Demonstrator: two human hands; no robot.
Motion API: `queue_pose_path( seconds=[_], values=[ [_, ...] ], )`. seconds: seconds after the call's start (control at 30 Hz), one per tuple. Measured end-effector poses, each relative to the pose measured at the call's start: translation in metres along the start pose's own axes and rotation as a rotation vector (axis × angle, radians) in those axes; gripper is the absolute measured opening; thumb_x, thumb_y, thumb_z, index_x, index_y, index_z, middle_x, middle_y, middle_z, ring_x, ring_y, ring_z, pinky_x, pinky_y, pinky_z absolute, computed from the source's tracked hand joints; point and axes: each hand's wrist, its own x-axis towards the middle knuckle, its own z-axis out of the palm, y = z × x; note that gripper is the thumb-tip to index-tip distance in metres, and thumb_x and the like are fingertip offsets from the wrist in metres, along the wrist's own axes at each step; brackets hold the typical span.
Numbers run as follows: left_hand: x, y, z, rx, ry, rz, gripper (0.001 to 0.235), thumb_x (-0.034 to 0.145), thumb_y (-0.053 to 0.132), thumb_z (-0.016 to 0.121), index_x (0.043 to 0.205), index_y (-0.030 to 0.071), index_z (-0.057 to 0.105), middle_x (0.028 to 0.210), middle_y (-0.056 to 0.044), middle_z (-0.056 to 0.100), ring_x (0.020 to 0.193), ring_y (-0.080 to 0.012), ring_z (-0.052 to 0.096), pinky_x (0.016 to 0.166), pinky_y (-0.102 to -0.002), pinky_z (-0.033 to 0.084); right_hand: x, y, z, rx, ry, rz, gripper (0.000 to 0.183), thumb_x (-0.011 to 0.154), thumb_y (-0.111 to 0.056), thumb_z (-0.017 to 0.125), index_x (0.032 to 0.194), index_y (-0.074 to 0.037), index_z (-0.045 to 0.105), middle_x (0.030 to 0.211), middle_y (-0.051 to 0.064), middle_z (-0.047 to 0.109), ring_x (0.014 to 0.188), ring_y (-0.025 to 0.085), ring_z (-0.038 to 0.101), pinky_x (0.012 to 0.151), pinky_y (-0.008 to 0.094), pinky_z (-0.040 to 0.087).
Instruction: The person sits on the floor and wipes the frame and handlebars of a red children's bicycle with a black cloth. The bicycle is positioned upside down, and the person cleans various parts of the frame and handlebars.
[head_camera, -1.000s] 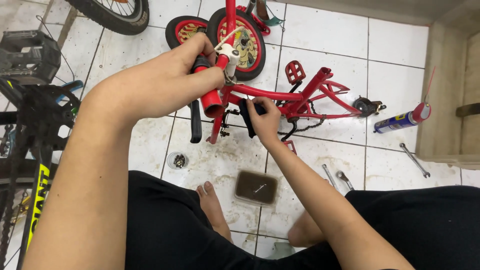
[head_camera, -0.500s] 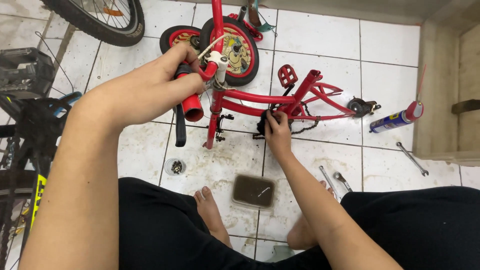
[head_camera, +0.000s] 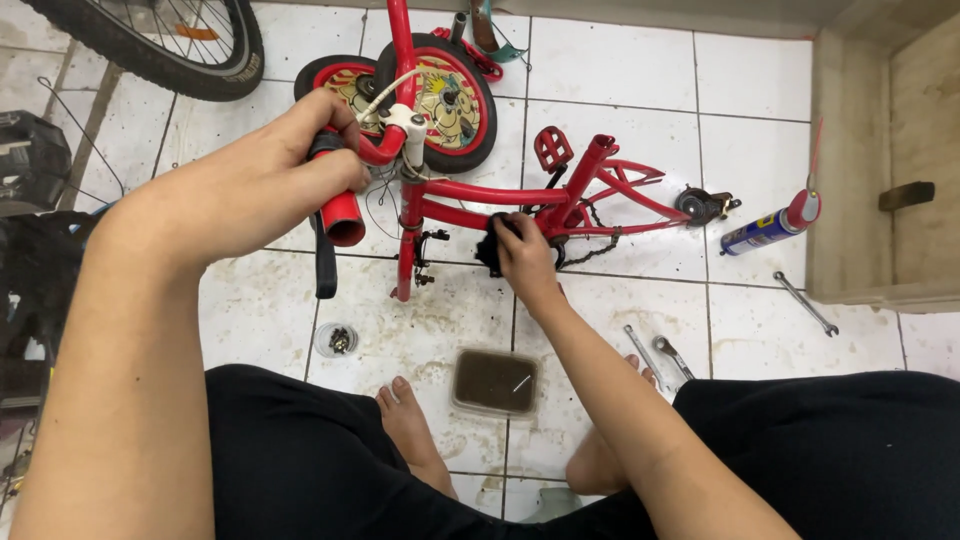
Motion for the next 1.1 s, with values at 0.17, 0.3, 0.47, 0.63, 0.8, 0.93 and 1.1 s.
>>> queue_pose_path(
  seconds=[0.17,0.3,0.47,0.63,0.8,0.93,1.1],
  values=[
    [0.0,-0.003,0.001,-0.033,-0.005,0.037,0.018,0.094,0.027,0.048,0.109,0.017,0.05,0.089,-0.005,0.051,0.085,-0.0187,0.042,0.079,-0.034,0.034,-0.029,0.043,0.001,-0.093,0.002,0.342,0.034,0.094,-0.003,0.064,0.128,0.001,0.069,0.12,0.022,0.058,0.092,0.04,0.066,0.069,0.045,0.06],
    [-0.003,0.001,0.001,-0.013,-0.002,0.023,0.022,0.094,0.027,0.047,0.113,0.018,0.051,0.092,-0.006,0.054,0.087,-0.0194,0.043,0.08,-0.035,0.034,-0.011,0.029,0.012,0.043,0.018,0.308,0.028,0.094,-0.005,0.063,0.118,0.007,0.071,0.118,0.021,0.066,0.105,0.037,0.066,0.096,0.045,0.056],
    [-0.004,0.003,0.0,-0.015,-0.001,0.001,0.02,0.097,0.029,0.046,0.114,0.017,0.051,0.089,-0.009,0.059,0.085,-0.02,0.046,0.075,-0.036,0.034,-0.015,0.019,0.002,0.153,-0.097,0.166,0.037,0.094,-0.002,0.067,0.13,-0.002,0.067,0.137,0.017,0.064,0.12,0.035,0.066,0.105,0.043,0.054],
    [-0.008,0.002,0.0,0.003,-0.006,-0.008,0.022,0.097,0.032,0.046,0.114,0.018,0.051,0.092,-0.009,0.063,0.086,-0.0205,0.048,0.077,-0.037,0.035,-0.027,0.042,-0.023,0.087,-0.042,0.298,0.034,0.091,0.002,0.062,0.124,0.0,0.072,0.132,0.015,0.069,0.119,0.033,0.066,0.108,0.044,0.052],
    [-0.009,0.004,-0.001,0.011,-0.016,-0.01,0.023,0.098,0.032,0.047,0.115,0.018,0.051,0.09,-0.012,0.062,0.087,-0.0214,0.048,0.079,-0.037,0.035,0.037,0.0,-0.065,0.184,0.381,0.107,0.016,0.085,0.005,0.059,0.085,-0.004,0.071,0.084,0.008,0.073,0.079,0.021,0.07,0.073,0.032,0.058],
    [-0.015,0.008,-0.003,0.072,-0.007,-0.064,0.027,0.096,0.037,0.045,0.118,0.022,0.053,0.094,-0.009,0.068,0.09,-0.0212,0.049,0.084,-0.035,0.036,0.117,-0.007,-0.129,0.202,0.422,-0.039,0.022,0.082,0.009,0.05,0.085,-0.003,0.068,0.085,0.01,0.071,0.079,0.024,0.068,0.074,0.034,0.056],
    [-0.015,0.009,-0.004,0.059,-0.023,-0.016,0.028,0.1,0.041,0.046,0.116,0.02,0.053,0.09,-0.011,0.06,0.083,-0.0235,0.043,0.08,-0.036,0.034,0.177,0.029,-0.18,-0.009,-0.361,-0.154,0.037,0.09,0.001,0.056,0.126,0.0,0.064,0.123,0.019,0.069,0.112,0.038,0.065,0.098,0.046,0.051]
  ],
)
